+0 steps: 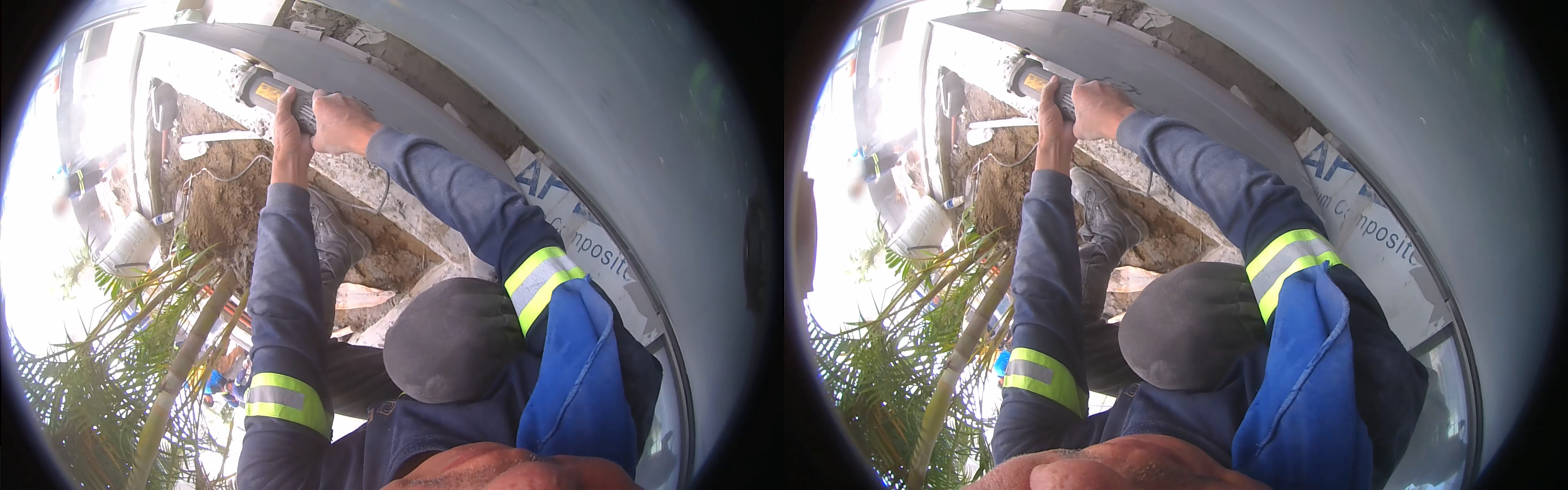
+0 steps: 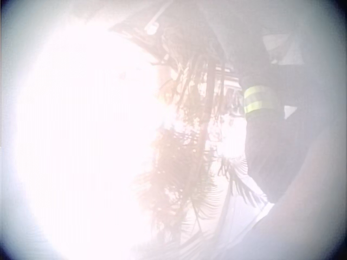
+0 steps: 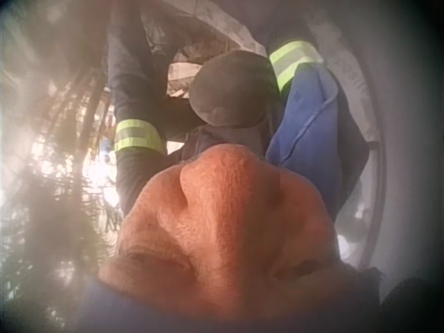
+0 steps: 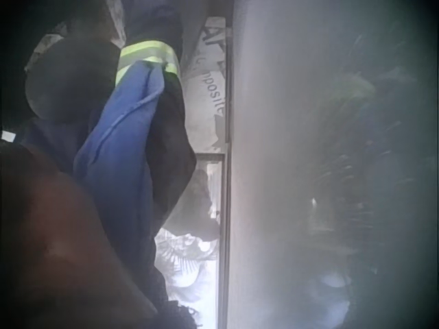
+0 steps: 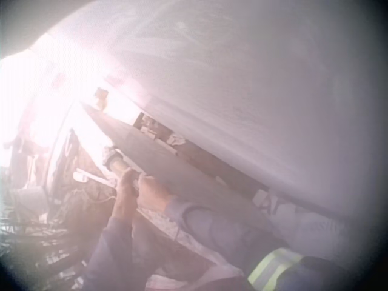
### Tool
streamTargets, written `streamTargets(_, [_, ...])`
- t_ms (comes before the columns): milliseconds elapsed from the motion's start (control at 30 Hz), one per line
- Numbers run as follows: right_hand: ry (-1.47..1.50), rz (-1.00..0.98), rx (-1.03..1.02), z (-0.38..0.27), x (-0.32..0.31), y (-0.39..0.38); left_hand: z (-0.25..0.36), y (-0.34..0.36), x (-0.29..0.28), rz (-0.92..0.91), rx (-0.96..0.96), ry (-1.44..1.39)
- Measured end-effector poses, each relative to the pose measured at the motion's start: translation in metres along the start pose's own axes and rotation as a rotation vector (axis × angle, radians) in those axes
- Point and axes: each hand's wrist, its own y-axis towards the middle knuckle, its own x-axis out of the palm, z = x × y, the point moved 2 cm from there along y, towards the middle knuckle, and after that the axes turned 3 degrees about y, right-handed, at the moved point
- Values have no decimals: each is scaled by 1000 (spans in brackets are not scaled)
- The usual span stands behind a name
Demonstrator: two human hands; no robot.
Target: The person uses an angle grinder to smooth a curved concrete or stone surface. They hold the tool with both hands and move it along the edge, generating dust. The person briefly pauses to wipe the surface with their hand before resuming grinding.
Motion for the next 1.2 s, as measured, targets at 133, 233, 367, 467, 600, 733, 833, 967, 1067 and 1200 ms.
streamTargets(133, [9,-6,12,-2,2,8,2,-3,-4,-39,10,39])
streamTargets(233, [-5,-31,55,0,1,14,2,-7,3,-45,4,31])
streamTargets(367, [3,-70,89,-8,2,17,3,0,-3,-35,-8,9])
streamTargets(467, [20,-14,24,-6,5,21,3,6,-5,-26,-36,16])
streamTargets(600, [7,-27,34,-9,7,24,4,17,-15,-13,-33,40])
streamTargets(733, [-7,-55,54,-12,4,26,3,24,-19,-36,-44,38])
streamTargets(833, [-2,-88,82,-13,1,30,3,28,-17,-31,-39,43])
streamTargets(967, [-16,-134,94,-18,-3,34,7,32,-16,-19,-47,40])
streamTargets(1067, [-39,-110,55,-20,-5,26,6,27,-15,-18,-46,38])
streamTargets(1200, [-59,-116,128,-15,-8,13,0,6,0,-11,-38,31])
